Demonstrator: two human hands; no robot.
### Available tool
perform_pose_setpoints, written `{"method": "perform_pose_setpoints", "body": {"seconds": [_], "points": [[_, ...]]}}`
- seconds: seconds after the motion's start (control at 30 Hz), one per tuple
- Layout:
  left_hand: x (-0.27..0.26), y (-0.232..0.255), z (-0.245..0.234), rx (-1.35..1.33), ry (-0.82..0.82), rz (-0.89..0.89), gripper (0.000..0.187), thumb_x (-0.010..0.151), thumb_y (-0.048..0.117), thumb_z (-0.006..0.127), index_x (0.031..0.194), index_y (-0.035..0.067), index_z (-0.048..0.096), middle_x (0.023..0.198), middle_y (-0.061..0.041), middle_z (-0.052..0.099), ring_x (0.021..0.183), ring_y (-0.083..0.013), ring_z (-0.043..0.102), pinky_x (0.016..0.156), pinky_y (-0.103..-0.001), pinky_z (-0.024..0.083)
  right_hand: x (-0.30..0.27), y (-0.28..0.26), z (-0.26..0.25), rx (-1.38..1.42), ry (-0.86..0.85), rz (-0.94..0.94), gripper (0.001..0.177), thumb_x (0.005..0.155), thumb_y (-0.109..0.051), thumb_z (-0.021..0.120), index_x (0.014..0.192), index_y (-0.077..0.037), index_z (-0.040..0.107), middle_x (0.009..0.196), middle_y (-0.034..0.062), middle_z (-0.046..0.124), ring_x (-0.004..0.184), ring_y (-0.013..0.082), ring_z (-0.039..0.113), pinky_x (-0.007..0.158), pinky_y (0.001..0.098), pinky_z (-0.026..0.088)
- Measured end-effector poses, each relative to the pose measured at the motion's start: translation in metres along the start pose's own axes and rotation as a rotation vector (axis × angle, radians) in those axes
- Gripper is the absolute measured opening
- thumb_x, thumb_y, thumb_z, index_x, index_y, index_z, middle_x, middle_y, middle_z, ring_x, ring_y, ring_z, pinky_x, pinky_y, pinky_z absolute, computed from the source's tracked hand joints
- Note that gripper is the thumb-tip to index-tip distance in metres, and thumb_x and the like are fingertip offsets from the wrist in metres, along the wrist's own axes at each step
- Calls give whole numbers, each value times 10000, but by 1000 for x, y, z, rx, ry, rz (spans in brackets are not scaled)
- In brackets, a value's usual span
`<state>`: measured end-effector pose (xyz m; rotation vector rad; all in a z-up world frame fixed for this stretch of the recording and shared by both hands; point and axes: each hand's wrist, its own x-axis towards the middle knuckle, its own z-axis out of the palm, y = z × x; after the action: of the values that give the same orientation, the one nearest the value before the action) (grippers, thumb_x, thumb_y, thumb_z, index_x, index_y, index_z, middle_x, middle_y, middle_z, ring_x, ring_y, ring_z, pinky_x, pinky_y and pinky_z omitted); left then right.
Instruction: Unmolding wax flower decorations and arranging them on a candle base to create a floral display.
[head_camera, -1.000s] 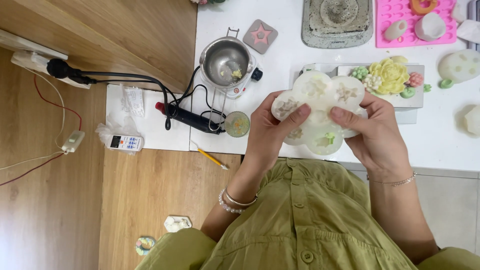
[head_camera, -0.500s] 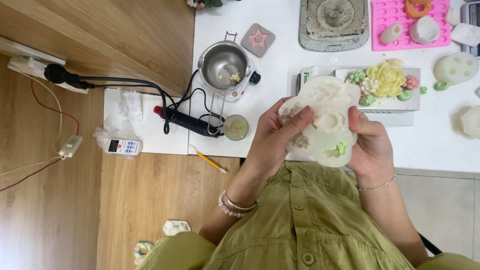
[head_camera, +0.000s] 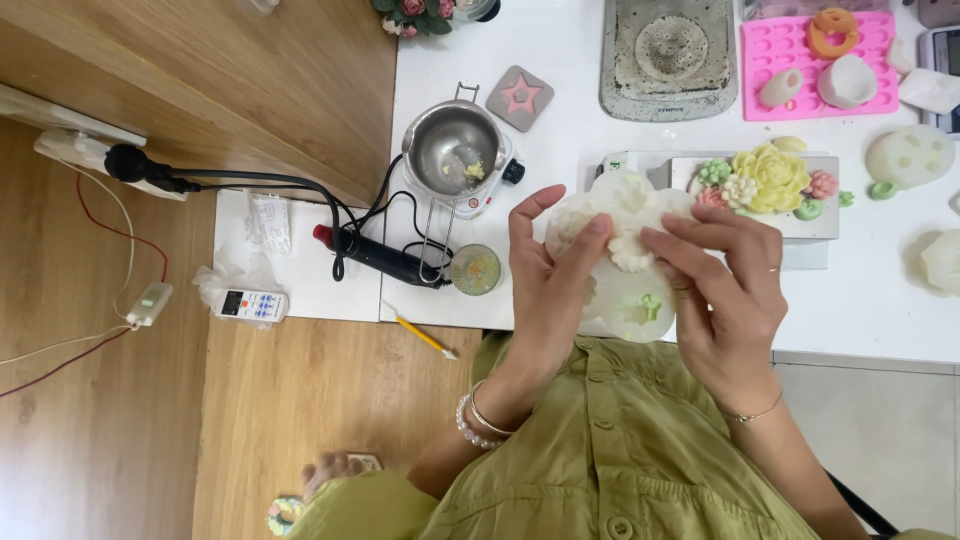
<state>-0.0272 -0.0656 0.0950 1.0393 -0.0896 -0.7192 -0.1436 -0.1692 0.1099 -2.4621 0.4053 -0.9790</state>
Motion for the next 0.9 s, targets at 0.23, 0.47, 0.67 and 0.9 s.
{"method": "perform_pose_setpoints", "body": {"seconds": [0.23,0.47,0.67,0.9], "points": [[-3,0,8,71,-25,88,517,987,135,682,1376,17,362,969,-118,703,741,-57,635,582,-183,491,13,2,-18,183,-222,239,313,919,-135,775,1211,-31,727,1084,105,739,926,204,704,824,318,555],[-1,-4,14,99,-43,73,485,954,100,715,1328,3,422,947,-129,712,729,-66,635,580,-199,492,1,15,-18,352,-350,464,410,910,-142,754,1307,-62,688,1094,82,783,957,162,773,833,300,602],[2,-17,27,-14,31,41,470,926,80,748,1281,-16,454,1015,-151,724,828,-101,689,679,-227,566,3,22,-26,145,-269,225,371,918,-78,753,1268,-3,659,1248,147,720,1044,261,738,851,350,585],[1,-35,32,21,-147,-107,384,1029,165,698,1289,-109,630,1093,-123,728,912,-122,695,788,-260,579,23,15,-62,-39,-172,-102,357,842,25,768,1180,14,653,1340,218,615,1320,405,593,1135,551,482]]}}
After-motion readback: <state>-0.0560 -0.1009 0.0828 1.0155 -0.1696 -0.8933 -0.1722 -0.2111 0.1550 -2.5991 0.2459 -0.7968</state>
